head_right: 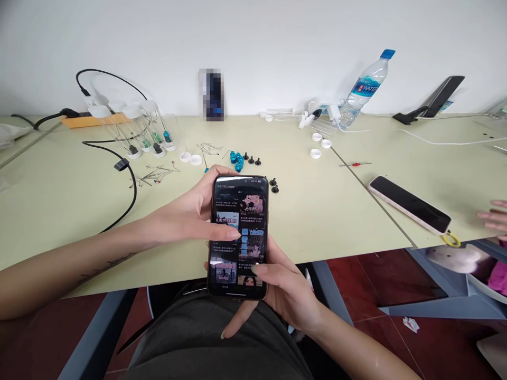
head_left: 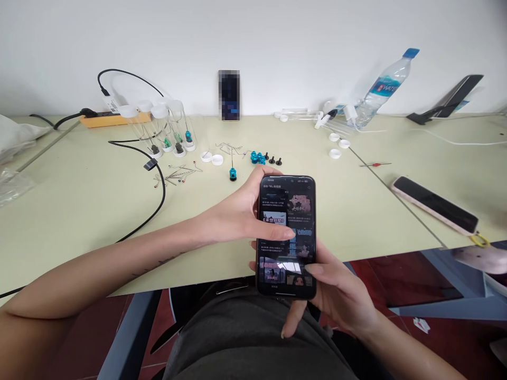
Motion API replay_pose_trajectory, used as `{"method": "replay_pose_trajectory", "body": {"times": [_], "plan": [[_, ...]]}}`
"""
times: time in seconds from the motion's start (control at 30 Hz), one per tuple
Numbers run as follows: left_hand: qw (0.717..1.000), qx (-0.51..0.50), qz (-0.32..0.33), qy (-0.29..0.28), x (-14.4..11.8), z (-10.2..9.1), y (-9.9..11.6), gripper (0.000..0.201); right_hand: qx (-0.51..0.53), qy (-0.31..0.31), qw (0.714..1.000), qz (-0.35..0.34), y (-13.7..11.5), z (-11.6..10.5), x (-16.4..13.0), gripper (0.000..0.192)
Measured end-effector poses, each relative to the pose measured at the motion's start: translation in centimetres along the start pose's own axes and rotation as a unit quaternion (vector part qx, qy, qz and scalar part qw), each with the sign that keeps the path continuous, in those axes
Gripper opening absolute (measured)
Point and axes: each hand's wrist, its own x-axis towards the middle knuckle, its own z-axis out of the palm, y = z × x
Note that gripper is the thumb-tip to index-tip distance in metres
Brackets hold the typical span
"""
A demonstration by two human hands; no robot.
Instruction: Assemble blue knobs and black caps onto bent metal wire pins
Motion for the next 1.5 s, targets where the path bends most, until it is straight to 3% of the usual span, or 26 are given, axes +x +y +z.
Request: {"method": "replay_pose_trajectory", "body": {"times": [0.4,1.2,1.5], "plan": [[1.000,0.016,-0.003,0.002,0.1,-0.3,0.5,0.050,-0.043,-0.012,0.999,0.001,-0.2,0.0,-0.1,0.094],[0.997,0.058,-0.024,0.045,-0.6,0.5,1.3,0.039,0.027,-0.053,0.998,-0.037,-0.2,0.5,0.0,0.089],[0.996,0.070,-0.032,0.052,-0.7,0.5,1.0,0.038,0.001,-0.011,0.999,-0.041,-0.4,0.6,0.1,0.084]]}}
